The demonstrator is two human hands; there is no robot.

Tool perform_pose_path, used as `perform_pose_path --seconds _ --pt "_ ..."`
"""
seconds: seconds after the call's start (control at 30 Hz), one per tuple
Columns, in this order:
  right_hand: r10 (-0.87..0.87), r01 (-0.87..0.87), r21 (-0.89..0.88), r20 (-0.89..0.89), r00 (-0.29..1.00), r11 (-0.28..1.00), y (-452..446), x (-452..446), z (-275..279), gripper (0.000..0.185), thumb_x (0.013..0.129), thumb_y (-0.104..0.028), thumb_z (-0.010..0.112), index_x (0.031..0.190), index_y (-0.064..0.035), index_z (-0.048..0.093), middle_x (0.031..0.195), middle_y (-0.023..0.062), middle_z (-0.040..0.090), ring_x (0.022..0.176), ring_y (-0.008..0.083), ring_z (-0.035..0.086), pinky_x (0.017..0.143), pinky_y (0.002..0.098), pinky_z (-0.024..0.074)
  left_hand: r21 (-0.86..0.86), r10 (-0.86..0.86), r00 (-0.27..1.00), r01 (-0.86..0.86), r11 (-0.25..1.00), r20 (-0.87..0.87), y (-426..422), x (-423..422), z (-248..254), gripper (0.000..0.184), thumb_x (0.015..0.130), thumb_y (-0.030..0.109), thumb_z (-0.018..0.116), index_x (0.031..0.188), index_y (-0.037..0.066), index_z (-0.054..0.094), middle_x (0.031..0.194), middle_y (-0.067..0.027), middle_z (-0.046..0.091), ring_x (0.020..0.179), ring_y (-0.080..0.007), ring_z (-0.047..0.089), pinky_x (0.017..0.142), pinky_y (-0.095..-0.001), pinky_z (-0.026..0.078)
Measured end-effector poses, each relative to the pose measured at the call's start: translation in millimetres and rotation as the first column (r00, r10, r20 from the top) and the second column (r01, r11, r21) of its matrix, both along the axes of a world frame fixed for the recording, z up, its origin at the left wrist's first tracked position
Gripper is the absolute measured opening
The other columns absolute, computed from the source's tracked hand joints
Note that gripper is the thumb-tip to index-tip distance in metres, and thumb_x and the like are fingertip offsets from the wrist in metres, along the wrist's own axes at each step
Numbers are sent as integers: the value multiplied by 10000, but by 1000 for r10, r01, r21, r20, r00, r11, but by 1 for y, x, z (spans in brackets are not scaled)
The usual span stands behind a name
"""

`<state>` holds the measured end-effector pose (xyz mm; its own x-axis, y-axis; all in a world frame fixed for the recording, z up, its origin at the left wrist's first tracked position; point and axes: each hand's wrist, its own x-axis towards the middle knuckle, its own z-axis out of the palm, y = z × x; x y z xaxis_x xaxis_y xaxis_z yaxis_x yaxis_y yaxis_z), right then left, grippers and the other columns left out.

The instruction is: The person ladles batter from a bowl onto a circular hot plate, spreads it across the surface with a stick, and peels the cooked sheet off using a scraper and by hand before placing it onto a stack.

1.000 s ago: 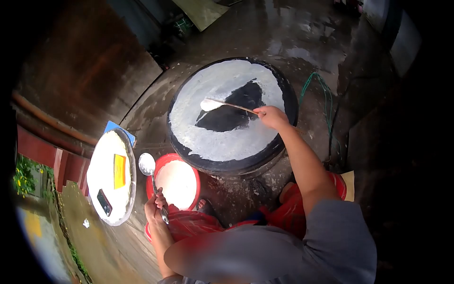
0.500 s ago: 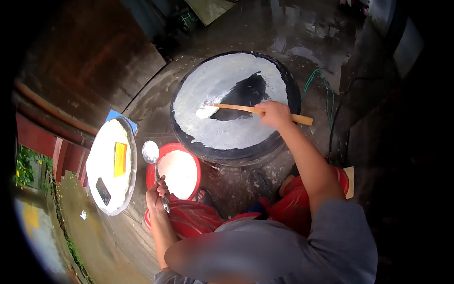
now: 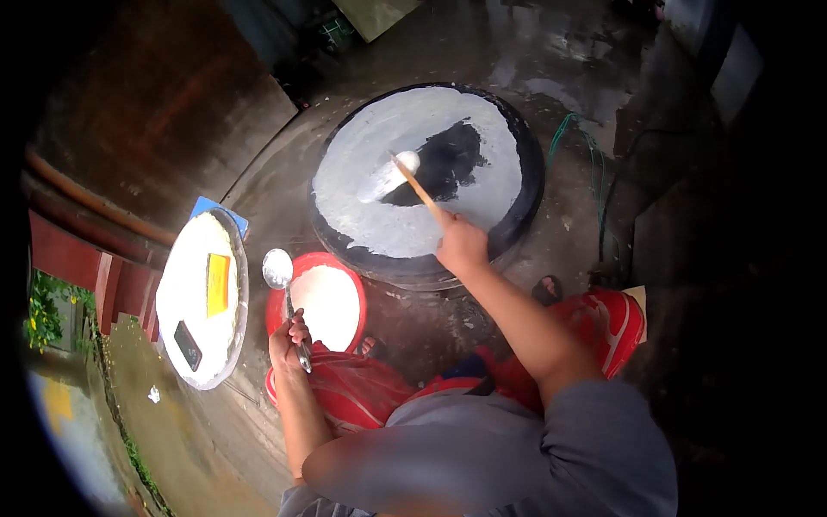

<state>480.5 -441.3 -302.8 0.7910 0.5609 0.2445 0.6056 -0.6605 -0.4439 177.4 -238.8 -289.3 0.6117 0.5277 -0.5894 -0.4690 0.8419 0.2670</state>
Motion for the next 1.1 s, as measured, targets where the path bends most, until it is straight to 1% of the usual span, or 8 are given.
perform_pose_path --seconds 0.1,0.23,0.4,0.5,0.63,0.77,0.87,1.1 --pt "287 -296 6 223 932 955 -5 -21 -24 361 672 -62 573 1031 -95 561 853 101 575 730 268 607 602 376 492 9 14 1000 -14 1000 -9 1 1 -1 321 942 155 306 1076 -118 410 779 -92 473 531 -118 421 442 -226 360" --pt "45 -25 -61 369 928 998 -22 41 -17 323 709 -59 525 1023 -105 581 773 60 571 699 254 593 570 367 483 -23 -18 998 19 1000 60 4 -4 -7 317 936 144 300 1068 -119 419 765 -86 474 532 -124 431 447 -236 364" --pt "-82 81 -17 -94 992 997 -20 19 6 387 689 -67 552 1070 -136 550 828 99 580 768 305 600 665 412 490 -33 -30 998 31 999 52 6 0 -5 299 924 123 317 1041 -126 435 752 -88 479 537 -132 442 450 -245 366" --pt "148 -139 -70 148 978 988 -23 13 -12 356 699 -76 554 1051 -129 543 868 116 590 795 310 604 681 406 490 -34 -24 998 26 999 57 6 4 -6 294 921 115 317 1037 -125 439 747 -90 479 532 -132 440 446 -245 365" --pt "-51 66 -57 230 972 996 -35 78 -19 315 705 -81 555 1019 -108 543 865 115 596 793 311 607 660 399 493 -49 -52 998 53 997 34 4 7 0 285 917 105 322 1036 -125 441 744 -91 477 525 -132 436 439 -239 363" --pt "-189 194 48 -97 977 980 -36 58 -4 339 692 -100 576 1029 -97 538 890 117 600 816 314 604 663 415 490 -28 -35 999 35 999 -1 4 8 -1 285 920 107 330 1037 -129 438 740 -91 471 522 -134 437 434 -231 365" --pt "40 -42 88 27 999 995 -42 30 -9 384 686 -76 568 1068 -112 548 873 96 592 793 303 601 643 406 490 -15 -23 998 24 1000 50 5 10 -2 287 923 106 322 1035 -136 430 728 -92 456 523 -139 435 430 -237 374" --pt "-209 257 -171 256 944 951 -65 107 -4 286 763 -75 503 1043 -83 562 869 88 591 773 281 606 650 393 502 -4 -51 999 51 999 12 10 8 -7 333 954 159 250 1072 -116 396 757 -104 466 530 -146 427 440 -246 367"
